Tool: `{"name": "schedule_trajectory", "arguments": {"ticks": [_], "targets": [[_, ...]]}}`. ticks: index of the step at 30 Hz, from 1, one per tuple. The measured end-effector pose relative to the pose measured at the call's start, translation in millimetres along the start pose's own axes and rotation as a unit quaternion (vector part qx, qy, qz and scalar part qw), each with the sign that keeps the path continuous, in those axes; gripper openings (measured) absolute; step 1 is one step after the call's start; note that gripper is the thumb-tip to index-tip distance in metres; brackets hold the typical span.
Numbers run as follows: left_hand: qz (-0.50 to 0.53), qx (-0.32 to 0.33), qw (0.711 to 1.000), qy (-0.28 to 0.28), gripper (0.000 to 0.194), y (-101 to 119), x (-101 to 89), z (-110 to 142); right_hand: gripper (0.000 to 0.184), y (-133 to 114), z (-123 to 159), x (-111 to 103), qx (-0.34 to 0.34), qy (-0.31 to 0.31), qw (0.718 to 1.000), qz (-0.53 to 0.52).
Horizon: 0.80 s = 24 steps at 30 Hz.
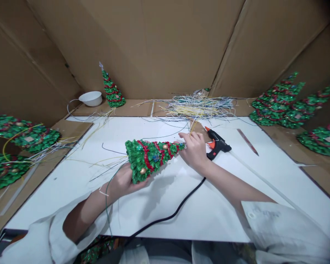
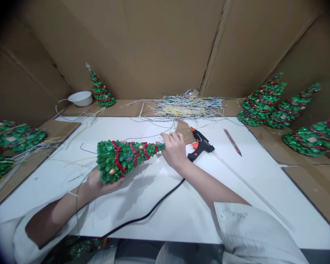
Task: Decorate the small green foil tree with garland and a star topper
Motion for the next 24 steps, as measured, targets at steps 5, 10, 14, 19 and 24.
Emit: {"name": "schedule_trajectory", "arguments": {"ticks": [5,10,14,19,24], "targets": [[-0.021,0.006,0.995,0.096,0.030,-1.5,-10.3,5.2,0.035,-5.0,-1.7,-2.3,-0.006,-0.011,1.000,-0.003],[0.042,-0.059,0.985,0.154,0.030,-1.4,-21.8,0.3,0.053,-14.2,-3.7,-2.6,-0.053,-0.042,0.997,-0.027],[0.167,-0.151,0.949,0.222,0.022,-11.3,-29.3,-6.8,0.042,-14.1,-6.2,-14.7,-0.059,0.023,0.996,-0.063],[0.325,-0.233,0.875,0.273,0.020,-18.4,-24.7,-12.3,0.037,-25.5,-0.4,-29.9,-0.150,0.111,0.975,-0.124],[0.386,-0.258,0.842,0.274,0.021,-20.6,-20.1,-14.1,0.055,-49.0,11.9,-14.3,-0.211,0.012,0.971,-0.114]]}}
Point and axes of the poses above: each hand's wrist, its own z-axis away from the middle knuckle, its own x-axis out of the palm, y = z × x, the point moved 5 cm from there along -z, towards the middle knuckle, and after that the axes turned 8 degrees about z, right-handed, at the moved point
